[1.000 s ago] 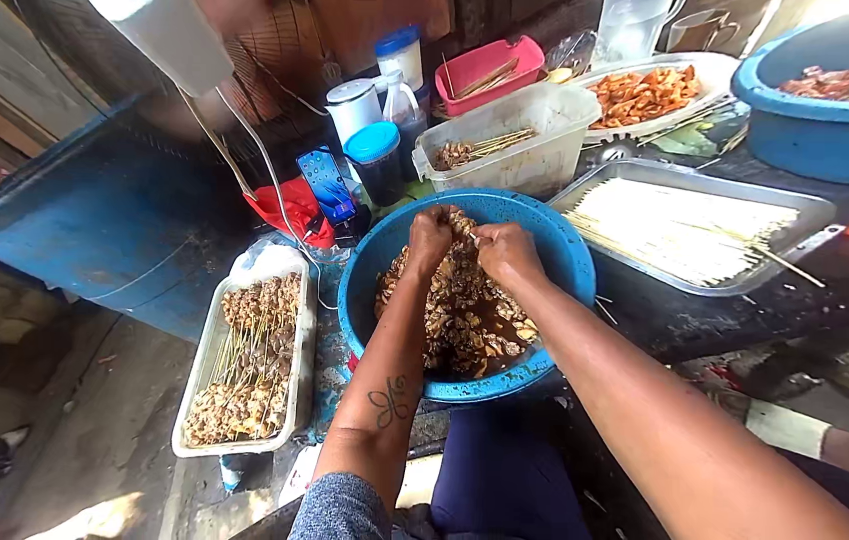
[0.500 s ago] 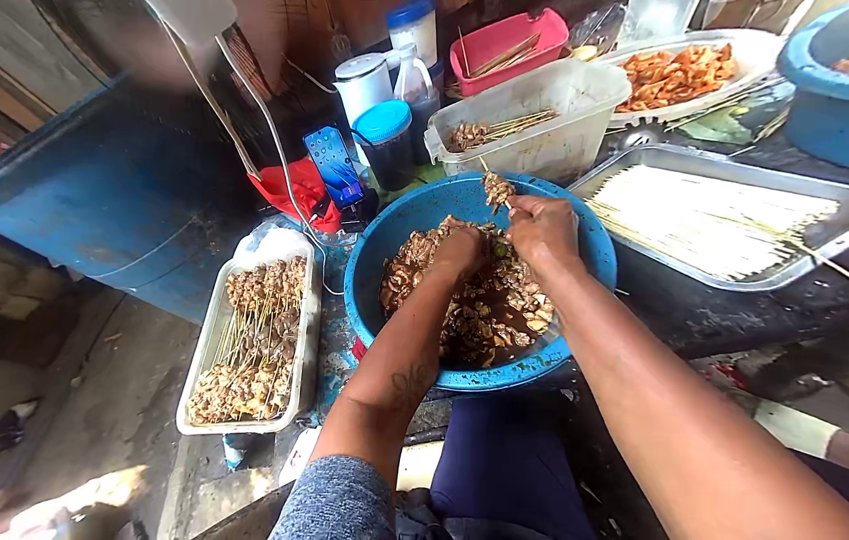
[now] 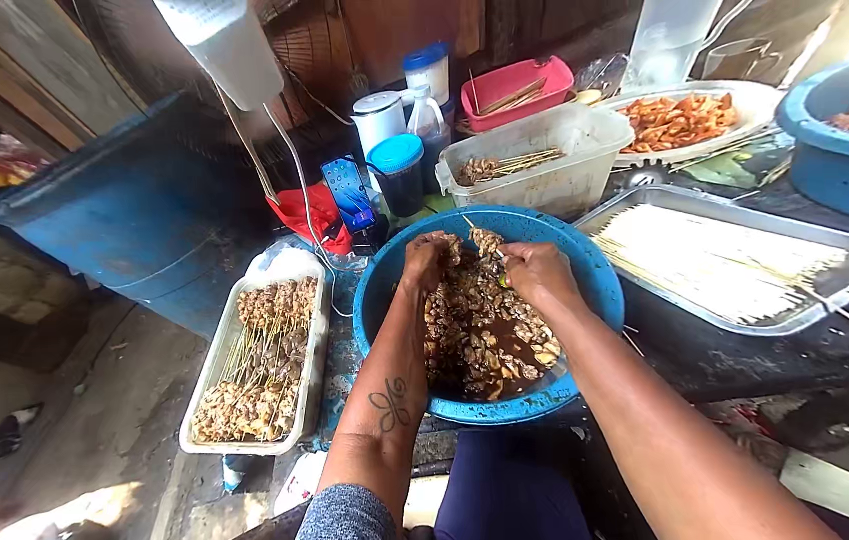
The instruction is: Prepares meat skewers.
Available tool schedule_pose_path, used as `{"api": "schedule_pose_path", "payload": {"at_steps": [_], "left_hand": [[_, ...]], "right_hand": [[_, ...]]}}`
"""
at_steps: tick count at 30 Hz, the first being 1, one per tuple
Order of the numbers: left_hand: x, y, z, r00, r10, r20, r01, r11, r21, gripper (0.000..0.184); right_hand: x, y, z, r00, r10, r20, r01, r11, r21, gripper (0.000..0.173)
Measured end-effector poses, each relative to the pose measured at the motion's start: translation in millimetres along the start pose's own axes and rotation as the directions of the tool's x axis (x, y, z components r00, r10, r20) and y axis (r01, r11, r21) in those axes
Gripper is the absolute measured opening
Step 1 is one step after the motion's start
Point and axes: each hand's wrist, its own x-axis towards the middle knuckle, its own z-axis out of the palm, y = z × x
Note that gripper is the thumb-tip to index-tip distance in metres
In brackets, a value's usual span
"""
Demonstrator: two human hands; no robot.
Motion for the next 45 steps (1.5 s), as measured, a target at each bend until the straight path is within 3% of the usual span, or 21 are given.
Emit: {"api": "schedule_pose_path", "payload": {"at_steps": [4,10,15,18,21,23,29,33,36,42,45], "left_hand": [[0.6,4.2,-2.4,0.998,-0.054,0.032,0.057,0.993,-0.107,0.033],[5.2,0.1,-3.8,0.994,0.057,-0.094,-0.062,0.997,-0.047,0.018],[9.6,-0.5,-6.9,0.991,0.051,-0.12,-0.051,0.999,0.002,0.019],[12.7,-2.7,-12.0,0.99,0.14,-0.033,-0.121,0.931,0.344,0.027],[7.6,4.8,-12.2,0.977,0.208,0.05,-0.179,0.663,0.727,0.032],[2.9,8.8,-10.1,0.971,0.234,0.054,-0.182,0.571,0.801,0.029],[4.7,2.0,-10.1,0.979,0.202,-0.025,-0.168,0.87,0.465,0.023],[0.7,3.1,-5.6,0.979,0.202,0.042,-0.199,0.873,0.446,0.027],[-1.0,4.0,-4.1,0.963,0.235,0.13,-0.266,0.785,0.56,0.027],[-9.9,12.7,3.7,0.915,0.357,0.187,-0.35,0.471,0.81,0.027],[-13.0,16.5,8.2,0.905,0.379,0.191,-0.352,0.42,0.836,0.027]], "right_hand": [[-0.6,0.6,1.8,0.999,-0.014,0.049,0.016,0.999,-0.032,0.033],[-0.6,1.8,2.9,0.997,-0.014,0.078,0.018,0.998,-0.06,0.033],[-1.9,1.1,1.9,0.995,-0.026,0.097,0.034,0.996,-0.083,0.032],[-2.7,0.4,0.8,0.994,-0.035,0.099,0.045,0.993,-0.106,0.032],[-2.1,0.4,1.0,0.993,-0.031,0.111,0.045,0.992,-0.12,0.032],[-1.7,1.0,2.1,0.993,-0.035,0.114,0.049,0.991,-0.123,0.032],[0.8,4.2,3.9,0.988,-0.058,0.142,0.077,0.988,-0.133,0.032],[0.7,2.4,4.2,0.985,-0.04,0.166,0.065,0.986,-0.151,0.031],[-0.1,0.8,3.9,0.986,-0.023,0.163,0.049,0.987,-0.153,0.031],[2.9,0.4,10.7,0.988,-0.028,0.152,0.035,0.998,-0.043,0.032],[3.7,-2.4,12.3,0.991,-0.014,0.135,0.012,1.0,0.02,0.033]]}}
